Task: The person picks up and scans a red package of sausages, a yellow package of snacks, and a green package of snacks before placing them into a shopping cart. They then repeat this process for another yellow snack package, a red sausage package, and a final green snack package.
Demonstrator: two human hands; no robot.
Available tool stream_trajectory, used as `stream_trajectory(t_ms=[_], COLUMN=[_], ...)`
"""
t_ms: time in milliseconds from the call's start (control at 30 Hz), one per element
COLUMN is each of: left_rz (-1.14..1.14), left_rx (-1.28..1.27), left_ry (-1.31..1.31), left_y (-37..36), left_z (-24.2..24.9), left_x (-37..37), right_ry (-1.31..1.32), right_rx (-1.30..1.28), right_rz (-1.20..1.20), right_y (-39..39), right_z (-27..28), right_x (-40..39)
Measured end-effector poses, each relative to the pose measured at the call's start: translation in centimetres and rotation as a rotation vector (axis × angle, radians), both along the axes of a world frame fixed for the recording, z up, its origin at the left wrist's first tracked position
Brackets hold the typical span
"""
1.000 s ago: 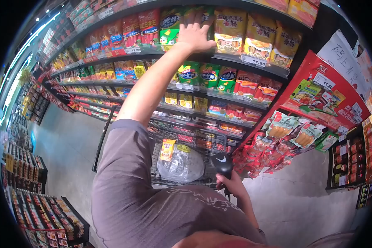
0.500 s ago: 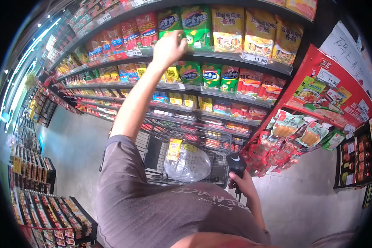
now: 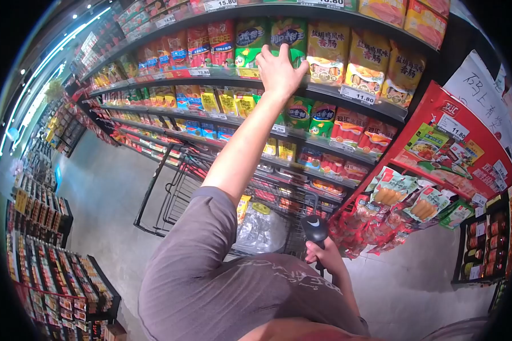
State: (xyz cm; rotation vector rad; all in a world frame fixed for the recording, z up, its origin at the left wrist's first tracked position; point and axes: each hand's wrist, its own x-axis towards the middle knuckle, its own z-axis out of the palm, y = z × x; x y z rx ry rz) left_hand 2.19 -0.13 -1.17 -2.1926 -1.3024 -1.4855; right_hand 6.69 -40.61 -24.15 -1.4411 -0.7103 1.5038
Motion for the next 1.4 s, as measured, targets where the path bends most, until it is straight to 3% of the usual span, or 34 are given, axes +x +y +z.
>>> stream_trajectory(t_ms=[467,700,800,1033,1400], left_rz=[-0.030,0.026,0.099,0.057,0.097], left_rx=[-0.326,-0.246,-0.355,-0.233,-0.442], left_ry=[0.263,0.291,0.298,0.233,0.378], left_y=[0.0,-1.1,0.4,-1.0,-0.2], left_z=[4.3,3.7,3.3,3.5,5.3], left_x=[-1.0,0.4,1.3,0.1,0.6], right_ry=[0.068,0.136,0.122,0.096,0.073], right_rx=[0.078,0.159,0.089,0.159,0.047], right_rz=[-0.053,-0.155,-0.247,-0.189,-0.203], right_y=[-2.5,-5.2,-6.9,-7.5,-6.3], right_z=[-1.1,-1.1,-1.7,-0.9,-1.2], right_x=[2.6,3.8,4.3,4.5,3.9])
